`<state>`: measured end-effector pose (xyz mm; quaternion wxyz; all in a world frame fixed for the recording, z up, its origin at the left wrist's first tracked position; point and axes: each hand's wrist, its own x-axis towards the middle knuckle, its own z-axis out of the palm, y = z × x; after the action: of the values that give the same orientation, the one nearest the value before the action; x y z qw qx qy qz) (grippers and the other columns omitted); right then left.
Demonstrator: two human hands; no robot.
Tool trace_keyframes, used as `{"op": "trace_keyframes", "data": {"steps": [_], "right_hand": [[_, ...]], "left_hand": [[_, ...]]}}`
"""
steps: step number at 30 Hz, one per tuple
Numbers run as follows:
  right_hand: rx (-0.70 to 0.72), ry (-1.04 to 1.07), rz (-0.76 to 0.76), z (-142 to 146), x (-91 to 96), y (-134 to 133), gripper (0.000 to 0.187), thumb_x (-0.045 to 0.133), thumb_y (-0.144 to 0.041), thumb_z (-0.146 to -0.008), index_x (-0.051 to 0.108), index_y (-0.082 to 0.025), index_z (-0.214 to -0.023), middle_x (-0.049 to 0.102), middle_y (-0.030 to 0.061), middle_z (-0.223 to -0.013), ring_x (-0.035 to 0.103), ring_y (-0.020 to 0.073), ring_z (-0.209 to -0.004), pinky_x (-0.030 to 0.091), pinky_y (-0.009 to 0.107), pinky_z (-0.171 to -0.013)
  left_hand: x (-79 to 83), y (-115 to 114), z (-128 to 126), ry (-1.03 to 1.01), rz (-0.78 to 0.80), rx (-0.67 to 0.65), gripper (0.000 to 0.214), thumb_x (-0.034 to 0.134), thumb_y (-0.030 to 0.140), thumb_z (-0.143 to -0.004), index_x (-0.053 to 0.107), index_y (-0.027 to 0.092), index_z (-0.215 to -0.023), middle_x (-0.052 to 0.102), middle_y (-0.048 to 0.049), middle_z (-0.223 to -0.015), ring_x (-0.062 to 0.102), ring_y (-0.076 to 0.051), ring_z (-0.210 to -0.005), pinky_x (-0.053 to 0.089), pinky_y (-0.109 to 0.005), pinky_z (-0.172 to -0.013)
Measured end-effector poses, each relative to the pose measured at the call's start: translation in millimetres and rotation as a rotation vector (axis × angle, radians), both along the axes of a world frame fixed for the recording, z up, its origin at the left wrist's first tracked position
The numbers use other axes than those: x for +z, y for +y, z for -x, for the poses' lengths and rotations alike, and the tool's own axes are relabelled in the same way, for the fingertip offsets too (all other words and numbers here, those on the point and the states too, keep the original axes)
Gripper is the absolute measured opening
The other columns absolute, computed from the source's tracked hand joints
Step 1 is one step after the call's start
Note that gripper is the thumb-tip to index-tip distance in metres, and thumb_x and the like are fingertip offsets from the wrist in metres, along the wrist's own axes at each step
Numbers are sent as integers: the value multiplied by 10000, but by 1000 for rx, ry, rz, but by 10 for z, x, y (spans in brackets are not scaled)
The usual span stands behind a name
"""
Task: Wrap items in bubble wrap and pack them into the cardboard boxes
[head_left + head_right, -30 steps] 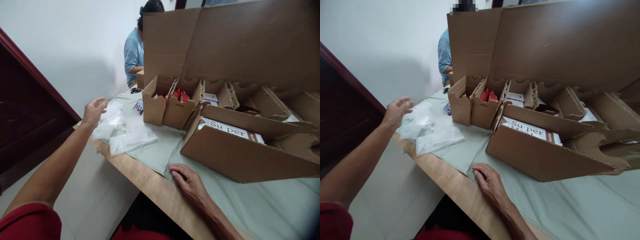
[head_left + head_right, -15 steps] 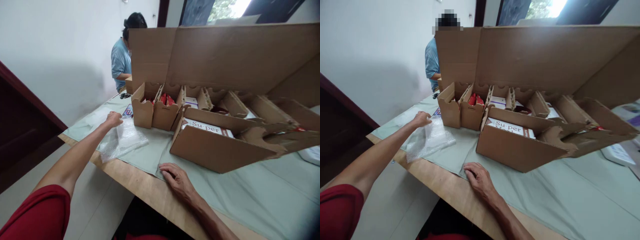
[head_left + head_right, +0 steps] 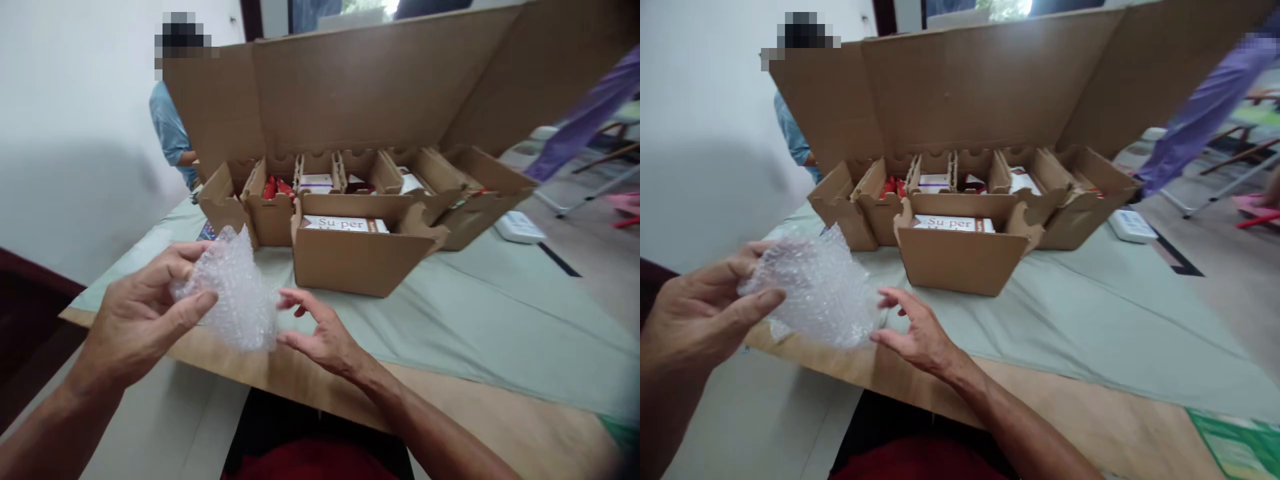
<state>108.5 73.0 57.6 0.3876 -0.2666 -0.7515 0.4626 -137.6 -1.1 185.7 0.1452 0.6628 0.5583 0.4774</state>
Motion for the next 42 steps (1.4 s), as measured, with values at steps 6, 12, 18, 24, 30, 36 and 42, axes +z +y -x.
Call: {"op": "trace_keyframes", "data": {"steps": [6, 12, 18, 24, 30, 36, 42], "right_hand": [[-212, 16, -26, -497, 143, -66, 503, 805, -311, -820, 639, -268, -1293, 669, 88, -1332, 643, 241, -1177, 533, 399, -964], [-7, 4, 184, -768, 40, -61, 339, 835, -474, -800, 729, -225, -1003, 739, 22, -964, 671, 199, -927, 527, 372, -905], [-218, 195, 76, -1164, 109, -161, 156, 721, -368, -916, 654, -230, -890, 729, 55, -1095, 688, 211, -1024, 540, 373, -921], [-483, -23, -457, -1625, 324, -576, 230, 613, -51, -884, 543, -263, -937, 669, 54, -1362, 661, 226, -1189, 530, 407, -967], [-319, -458, -379, -1988, -94, -1020, 502, 664, -173, -853, 551, -244, -1337, 717, 102, -1278, 680, 273, -1167, 559, 448, -968], [-453, -555, -188, -2142, -3, -979, 467, 576, -286, -988, 542, -300, -1454, 674, 94, -1393, 634, 288, -1290, 531, 493, -1078], [-215, -745, -349, -1290, -221, -435, 517, 658, -348, -975, 554, -217, -1464, 480, 160, -1611, 459, 342, -1476, 456, 565, -1148]], "left_hand": [[-81, 150, -536, -2, -90, -185, 109, 706, 254, -907, 641, 245, -820, 673, -20, -1363, 647, -250, -1257, 604, -365, -947], [-33, 113, -855, 48, -288, -305, 109, 716, 185, -890, 639, 262, -874, 713, 22, -1291, 560, -251, -1383, 482, -455, -1156], [-101, 309, -812, 138, -45, -445, 128, 679, 196, -934, 724, 289, -1009, 770, 5, -1140, 735, -192, -1030, 600, -301, -860], [-486, 310, -737, 388, -224, -656, 102, 609, 186, -959, 658, 257, -1014, 782, -19, -1051, 613, -235, -1285, 408, -463, -1180], [-1286, -50, -646, 549, -3, -712, 389, 529, 24, -897, 638, 258, -1189, 752, -32, -1247, 600, -210, -1329, 388, -457, -1211], [-1290, -23, -629, 462, 97, -544, 446, 506, 101, -935, 574, 275, -1339, 683, -65, -1368, 593, -234, -1340, 463, -446, -1166], [-1698, 345, -1147, 845, 83, -507, 567, 545, 387, -1011, 456, 154, -1520, 410, -212, -1639, 341, -391, -1543, 316, -633, -1221]]}}
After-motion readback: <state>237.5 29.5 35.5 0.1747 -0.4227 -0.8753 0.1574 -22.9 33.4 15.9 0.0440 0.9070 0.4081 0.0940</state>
